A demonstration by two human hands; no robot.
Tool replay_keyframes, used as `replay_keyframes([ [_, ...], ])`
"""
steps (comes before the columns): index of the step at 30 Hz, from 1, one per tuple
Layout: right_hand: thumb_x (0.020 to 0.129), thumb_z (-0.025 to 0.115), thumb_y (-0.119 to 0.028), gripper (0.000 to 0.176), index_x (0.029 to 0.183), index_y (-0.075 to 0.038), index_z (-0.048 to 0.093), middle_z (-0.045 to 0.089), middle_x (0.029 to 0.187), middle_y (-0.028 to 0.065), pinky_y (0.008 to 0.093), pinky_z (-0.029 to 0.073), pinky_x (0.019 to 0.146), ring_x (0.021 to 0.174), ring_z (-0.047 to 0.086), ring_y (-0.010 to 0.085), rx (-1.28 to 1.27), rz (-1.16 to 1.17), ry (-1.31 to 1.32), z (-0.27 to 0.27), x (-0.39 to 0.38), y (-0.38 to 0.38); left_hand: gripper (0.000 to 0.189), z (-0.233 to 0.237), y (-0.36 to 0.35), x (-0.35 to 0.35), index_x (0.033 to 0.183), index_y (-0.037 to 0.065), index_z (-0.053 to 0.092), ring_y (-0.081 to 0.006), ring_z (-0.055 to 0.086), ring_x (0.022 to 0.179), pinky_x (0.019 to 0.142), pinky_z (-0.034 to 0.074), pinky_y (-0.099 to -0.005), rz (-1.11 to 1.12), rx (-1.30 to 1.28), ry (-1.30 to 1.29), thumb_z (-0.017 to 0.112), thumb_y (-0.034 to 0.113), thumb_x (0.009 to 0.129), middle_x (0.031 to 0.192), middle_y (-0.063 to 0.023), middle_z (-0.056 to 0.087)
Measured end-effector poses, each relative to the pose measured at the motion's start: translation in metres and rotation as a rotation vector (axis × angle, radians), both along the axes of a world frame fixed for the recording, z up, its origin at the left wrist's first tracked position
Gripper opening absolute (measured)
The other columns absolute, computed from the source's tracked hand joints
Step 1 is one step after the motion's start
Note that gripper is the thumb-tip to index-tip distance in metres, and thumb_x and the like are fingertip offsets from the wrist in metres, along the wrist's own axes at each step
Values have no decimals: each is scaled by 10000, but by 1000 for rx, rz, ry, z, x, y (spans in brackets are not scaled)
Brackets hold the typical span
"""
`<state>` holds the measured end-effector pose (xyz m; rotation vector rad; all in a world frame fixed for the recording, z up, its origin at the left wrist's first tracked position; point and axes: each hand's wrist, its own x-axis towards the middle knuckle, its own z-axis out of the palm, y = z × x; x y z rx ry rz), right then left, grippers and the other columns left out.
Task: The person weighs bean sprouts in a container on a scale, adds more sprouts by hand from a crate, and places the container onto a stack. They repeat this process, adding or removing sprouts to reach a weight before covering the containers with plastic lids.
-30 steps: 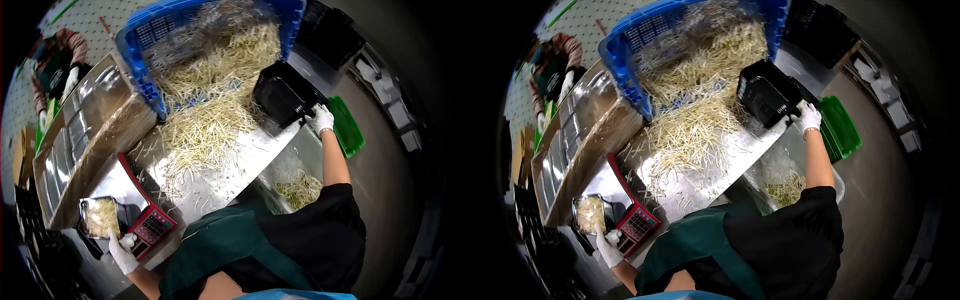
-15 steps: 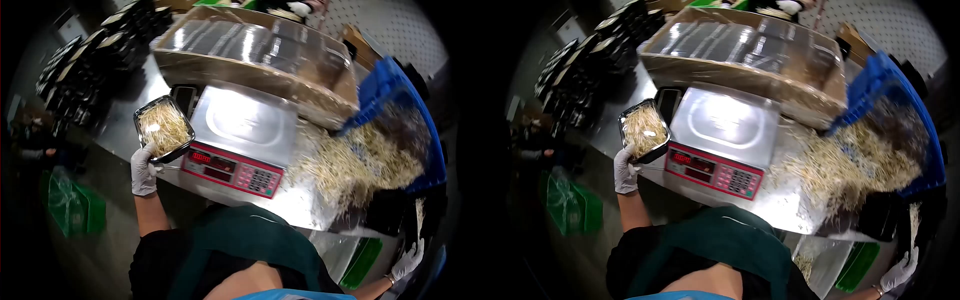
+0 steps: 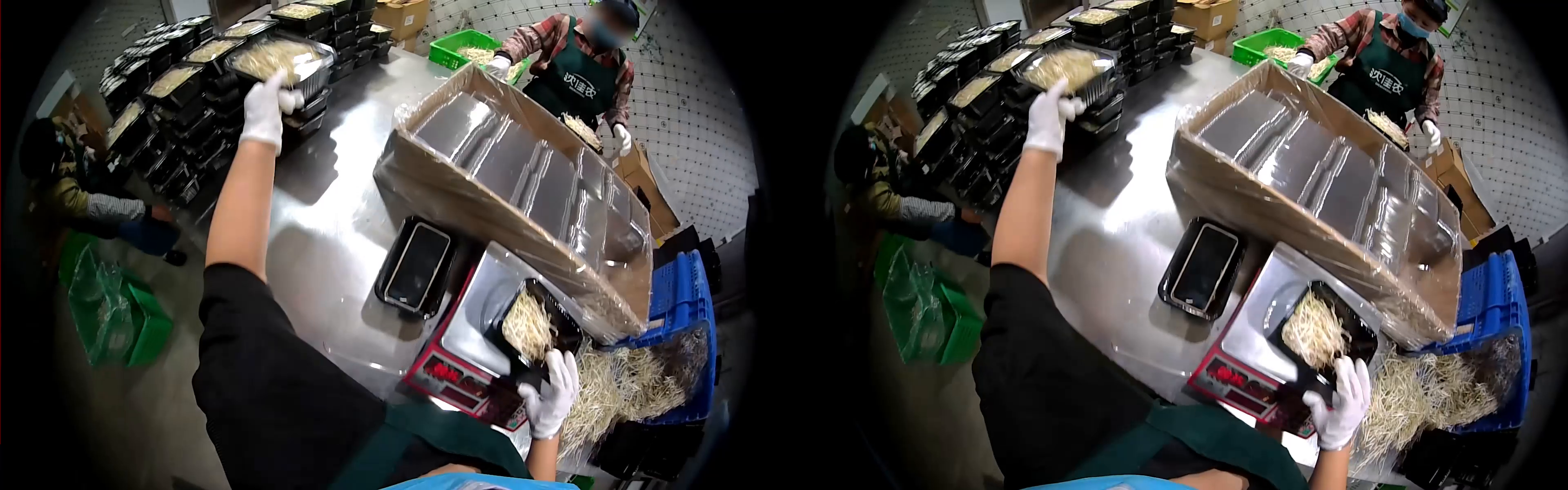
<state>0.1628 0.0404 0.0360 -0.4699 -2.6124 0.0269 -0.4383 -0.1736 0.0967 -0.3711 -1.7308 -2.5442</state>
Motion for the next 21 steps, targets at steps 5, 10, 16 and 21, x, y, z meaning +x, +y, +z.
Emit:
replay_keyframes([
  [5,757,637,-608,908,1347,34,383,474,1333,197,456,293,1059,1265,407,369,-68,-227,58,-1,9,-21,279,27,41,-98,879,-44,594,-268,663,802,689,528,-305,-31,82,-96,625,234,878,726,-143,644],
  [10,754,713,-500,923,1371,62,318,395,1388,206,421,254,1103,1339,330,317,-391,-332,373,-39,41,-28,351,11,40,-142,877,-40,617,-250,665,769,564,551,-301,-83,-45,-213,595,310,887,726,-133,651],
  [16,792,700,-283,805,1364,119,300,394,1375,267,408,320,1065,1293,388,335,-480,-953,217,-64,117,-47,536,4,28,-150,1450,120,202,-408,458,1206,1008,414,-428,-241,-252,-105,359,333,983,1395,-266,373],
  [21,621,788,-409,957,1324,64,343,409,1275,306,481,299,1038,1179,407,440,-210,-1174,-145,-119,162,-39,530,-58,58,8,1326,-6,428,-243,524,1107,920,417,-279,-272,-327,-230,453,379,962,1290,-159,502],
])
